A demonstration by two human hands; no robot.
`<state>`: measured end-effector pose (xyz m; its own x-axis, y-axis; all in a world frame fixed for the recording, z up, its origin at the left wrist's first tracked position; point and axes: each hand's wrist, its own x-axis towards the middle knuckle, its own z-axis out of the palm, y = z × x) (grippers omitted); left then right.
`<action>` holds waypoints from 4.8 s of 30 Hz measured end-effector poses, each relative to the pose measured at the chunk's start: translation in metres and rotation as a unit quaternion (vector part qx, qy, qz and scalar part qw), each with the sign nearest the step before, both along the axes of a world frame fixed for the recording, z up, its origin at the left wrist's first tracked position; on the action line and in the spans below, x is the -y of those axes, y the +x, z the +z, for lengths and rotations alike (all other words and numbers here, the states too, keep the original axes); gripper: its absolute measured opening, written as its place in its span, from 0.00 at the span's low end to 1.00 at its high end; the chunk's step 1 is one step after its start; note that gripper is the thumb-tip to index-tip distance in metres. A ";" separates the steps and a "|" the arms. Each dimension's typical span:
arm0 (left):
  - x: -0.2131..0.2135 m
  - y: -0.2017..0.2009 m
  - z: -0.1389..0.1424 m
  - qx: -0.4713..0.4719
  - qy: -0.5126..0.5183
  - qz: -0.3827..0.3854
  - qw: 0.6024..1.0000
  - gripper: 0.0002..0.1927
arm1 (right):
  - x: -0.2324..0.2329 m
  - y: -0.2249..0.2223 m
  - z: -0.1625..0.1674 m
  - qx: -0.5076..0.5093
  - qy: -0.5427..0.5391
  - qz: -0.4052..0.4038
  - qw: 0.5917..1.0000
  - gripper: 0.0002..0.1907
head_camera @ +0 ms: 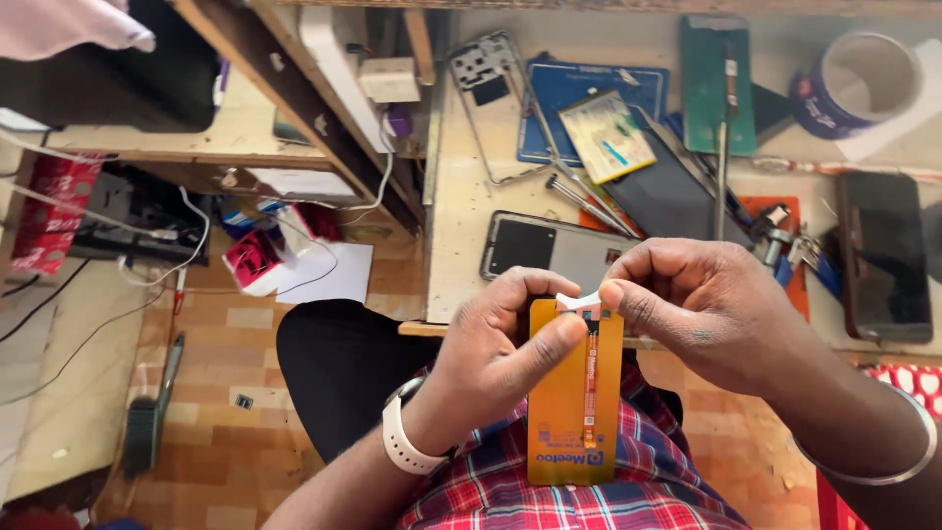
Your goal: The person uses a metal spudger to scrape adhesive residue from the inside of a smartphone chassis. They then handle a yellow battery, peel a protective film from a connector, and apply sealant along the chassis edge using a tube.
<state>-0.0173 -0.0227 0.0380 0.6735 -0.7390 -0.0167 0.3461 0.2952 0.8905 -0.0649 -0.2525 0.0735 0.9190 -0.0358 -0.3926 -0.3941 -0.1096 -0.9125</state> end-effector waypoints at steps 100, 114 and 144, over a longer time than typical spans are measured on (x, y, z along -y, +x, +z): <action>-0.008 0.015 0.048 0.153 0.091 -0.088 0.980 0.20 | -0.003 -0.041 -0.003 0.437 -0.304 0.085 0.842 0.08; 0.011 0.014 0.068 0.356 0.203 -0.023 0.912 0.06 | -0.008 -0.047 0.015 0.286 0.024 0.037 0.957 0.16; -0.011 -0.007 0.057 0.196 0.177 -0.036 0.964 0.08 | -0.020 -0.055 0.009 0.233 -0.121 0.028 0.965 0.10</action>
